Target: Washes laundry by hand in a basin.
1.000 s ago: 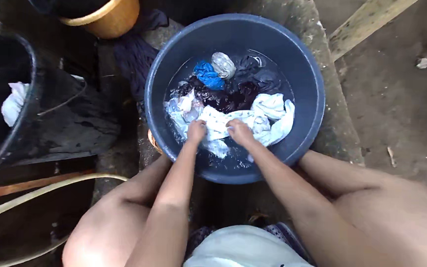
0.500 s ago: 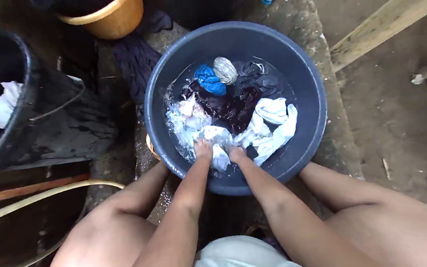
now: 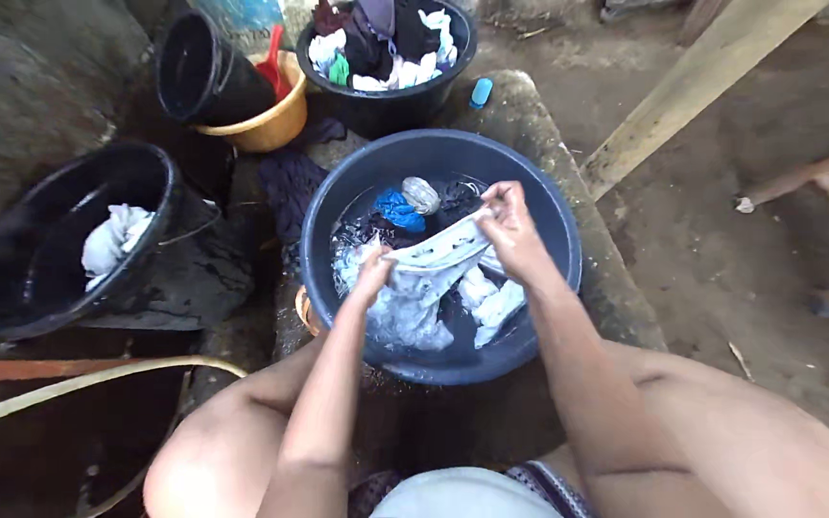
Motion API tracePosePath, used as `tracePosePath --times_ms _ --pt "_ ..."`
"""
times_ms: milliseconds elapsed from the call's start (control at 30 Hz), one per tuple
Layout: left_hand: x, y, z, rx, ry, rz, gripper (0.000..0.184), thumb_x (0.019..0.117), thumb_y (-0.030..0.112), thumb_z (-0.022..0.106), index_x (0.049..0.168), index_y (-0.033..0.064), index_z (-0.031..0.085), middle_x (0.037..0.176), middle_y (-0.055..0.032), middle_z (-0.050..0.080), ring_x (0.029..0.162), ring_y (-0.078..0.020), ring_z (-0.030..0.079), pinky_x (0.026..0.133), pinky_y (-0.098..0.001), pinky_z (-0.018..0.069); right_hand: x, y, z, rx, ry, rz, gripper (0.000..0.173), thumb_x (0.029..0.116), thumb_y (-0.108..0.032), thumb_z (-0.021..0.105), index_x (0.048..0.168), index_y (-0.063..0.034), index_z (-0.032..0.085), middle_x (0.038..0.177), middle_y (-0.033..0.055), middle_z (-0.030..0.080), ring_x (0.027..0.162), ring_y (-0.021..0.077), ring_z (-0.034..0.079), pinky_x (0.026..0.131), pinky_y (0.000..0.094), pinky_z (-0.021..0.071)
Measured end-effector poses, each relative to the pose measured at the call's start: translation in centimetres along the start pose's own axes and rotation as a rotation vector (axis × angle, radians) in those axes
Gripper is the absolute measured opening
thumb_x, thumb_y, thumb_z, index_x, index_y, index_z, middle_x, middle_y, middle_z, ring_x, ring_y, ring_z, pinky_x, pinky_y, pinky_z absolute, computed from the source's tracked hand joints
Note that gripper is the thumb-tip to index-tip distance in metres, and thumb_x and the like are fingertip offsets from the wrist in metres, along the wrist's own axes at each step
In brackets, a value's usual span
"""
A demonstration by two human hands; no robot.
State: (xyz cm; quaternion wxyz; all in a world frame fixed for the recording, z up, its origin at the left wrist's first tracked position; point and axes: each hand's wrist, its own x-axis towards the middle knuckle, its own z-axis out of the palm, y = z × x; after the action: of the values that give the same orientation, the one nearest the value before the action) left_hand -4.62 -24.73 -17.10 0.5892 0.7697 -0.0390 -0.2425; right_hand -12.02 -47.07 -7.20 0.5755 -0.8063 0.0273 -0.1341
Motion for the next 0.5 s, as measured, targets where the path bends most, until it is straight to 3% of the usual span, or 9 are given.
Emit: tracePosePath --times_ms 100,167,200,233,267,300,367,433,500 --pt "-2.3 6.7 -3.2 0.147 0.208 0.499 0.031 0.0904 0.001 0.059 0.12 -0.0056 0.058 0.104 -0.0152 0.06 0.084 -0.0178 0.059 0.073 -0.0356 0.0513 0.0 -2.8 -3.2 -0.218 0.023 -0.316 0.02 0.098 -0.004 0.045 0.096 0.0005 0.064 0.1 0.0081 0.057 0.094 0.0086 0.055 0.083 0.0243 0.0466" --pt "-3.7 9.9 -4.2 0.218 0.306 0.828 0.017 0.0825 -0.001 0.059 0.098 -0.003 0.063 0.114 -0.0137 0.056 0.093 -0.011 0.055 0.076 -0.0247 0.0482 -0.1 -3.7 -3.8 -0.443 0.048 -0.392 0.027 0.0953 0.0 0.047 0.093 -0.0032 0.073 0.104 0.0172 0.057 0.101 0.0251 0.057 0.087 0.0374 0.0489" --pt "-4.2 10.9 -4.5 0.268 0.287 0.967 0.006 0.083 0.001 0.057 0.087 0.0016 0.062 0.121 -0.0125 0.054 0.107 -0.0102 0.054 0.088 -0.0219 0.0479 -0.1 -3.6 -3.5 -0.548 0.069 -0.392 0.026 0.0935 0.002 0.051 0.095 -0.0041 0.076 0.108 0.0234 0.059 0.103 0.0353 0.06 0.087 0.0475 0.0521" --pt "-4.5 11.5 -4.5 0.34 0.241 1.059 0.009 0.0864 0.002 0.057 0.078 0.0045 0.061 0.124 -0.0145 0.056 0.117 -0.0168 0.053 0.1 -0.0294 0.0446 -0.1 -3.1 -3.1 -0.631 0.079 -0.352 0.025 0.0922 0.004 0.055 0.098 -0.0047 0.078 0.112 0.0272 0.061 0.106 0.0422 0.061 0.087 0.0545 0.0536" --pt "-4.4 11.5 -4.3 0.462 0.214 1.089 0.017 0.0871 0.0 0.058 0.072 0.0057 0.064 0.121 -0.0176 0.062 0.117 -0.026 0.056 0.101 -0.0399 0.0452 0.0 -2.1 -2.6 -0.704 0.083 -0.282 0.026 0.0915 0.005 0.058 0.102 -0.006 0.078 0.115 0.0287 0.061 0.109 0.0458 0.061 0.087 0.0579 0.0541" --pt "-4.3 10.9 -3.9 0.63 0.187 1.036 0.02 0.0871 -0.003 0.061 0.071 0.0061 0.068 0.12 -0.0182 0.066 0.113 -0.0326 0.06 0.097 -0.0478 0.0483 0.1 -0.6 -2.1 -0.765 0.081 -0.202 0.029 0.0908 0.006 0.06 0.107 -0.0088 0.078 0.119 0.0291 0.06 0.112 0.0475 0.061 0.086 0.0595 0.0547" --pt "-3.0 8.4 -2.6 0.944 0.13 0.72 0.021 0.0891 -0.007 0.063 0.087 0.0087 0.077 0.134 -0.016 0.063 0.12 -0.04 0.059 0.093 -0.0584 0.0512 0.1 3.5 -1.4 -0.847 0.025 -0.04 0.048 0.0878 0.01 0.061 0.124 -0.0189 0.075 0.129 0.0307 0.058 0.118 0.0524 0.058 0.085 0.0653 0.0539" --pt "-0.3 3.5 -1.2 1.067 0.052 0.336 0.038 0.0889 -0.007 0.065 0.117 0.0165 0.076 0.159 -0.0177 0.04 0.135 -0.0486 0.048 0.093 -0.0687 0.0491 -0.8 8.0 -0.1 -0.89 -0.145 0.123 0.064 0.0873 0.012 0.064 0.14 -0.0255 0.065 0.141 0.0344 0.05 0.126 0.0594 0.049 0.09 0.0762 0.0438" --pt "2.5 -2.1 0.7 1.054 -0.01 0.065 0.055 0.0858 -0.005 0.069 0.135 0.0204 0.067 0.169 -0.02 0.017 0.14 -0.0541 0.04 0.091 -0.0719 0.0506 -1.9 12.7 2.1 -0.91 -0.362 0.313 0.072 0.0908 0.005 0.065 0.152 -0.0299 0.052 0.159 0.031 0.034 0.143 0.0592 0.032 0.101 0.0851 0.0271"
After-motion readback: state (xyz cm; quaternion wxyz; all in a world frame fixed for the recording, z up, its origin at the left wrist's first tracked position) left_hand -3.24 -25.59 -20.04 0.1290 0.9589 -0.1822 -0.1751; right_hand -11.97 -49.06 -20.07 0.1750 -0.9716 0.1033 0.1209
